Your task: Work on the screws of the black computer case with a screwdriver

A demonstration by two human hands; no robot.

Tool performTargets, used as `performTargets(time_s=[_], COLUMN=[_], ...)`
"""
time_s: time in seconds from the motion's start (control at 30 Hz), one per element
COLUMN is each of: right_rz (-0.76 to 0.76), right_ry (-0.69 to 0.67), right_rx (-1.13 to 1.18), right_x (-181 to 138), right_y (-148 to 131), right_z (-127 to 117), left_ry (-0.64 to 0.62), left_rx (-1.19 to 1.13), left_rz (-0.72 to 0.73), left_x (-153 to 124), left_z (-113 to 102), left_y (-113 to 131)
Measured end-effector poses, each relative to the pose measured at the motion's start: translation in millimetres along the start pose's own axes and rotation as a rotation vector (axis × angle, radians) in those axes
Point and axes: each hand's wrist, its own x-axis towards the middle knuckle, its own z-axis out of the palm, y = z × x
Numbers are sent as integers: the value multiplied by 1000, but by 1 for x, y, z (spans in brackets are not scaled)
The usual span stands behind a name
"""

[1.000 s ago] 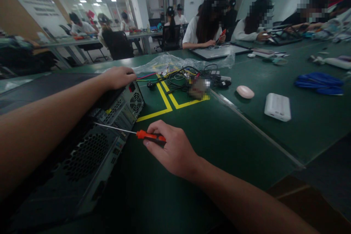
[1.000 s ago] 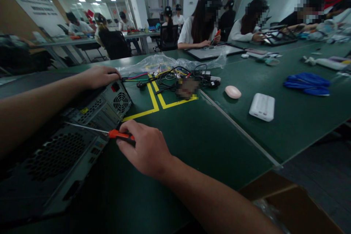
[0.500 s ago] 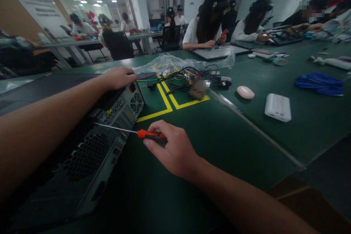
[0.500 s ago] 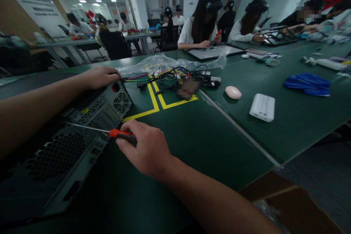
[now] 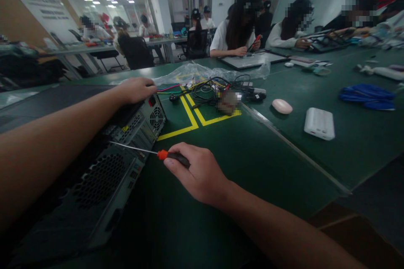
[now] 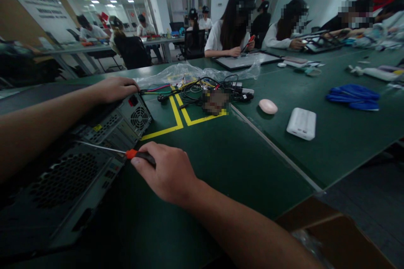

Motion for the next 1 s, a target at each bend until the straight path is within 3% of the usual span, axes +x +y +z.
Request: performTargets(time_s=[0.43,1.0], right_rz=[-16,-22], right_ry=[44,70], right_rx=[11,9], right_x=[-2,0], right_y=[4,6], right_z=[4,2], left_ry=[17,-61], left_rx=[-10,47], left_rz=[-3,-21], left_x=[1,-16], left_z=[3,-8], left_y=[-1,19])
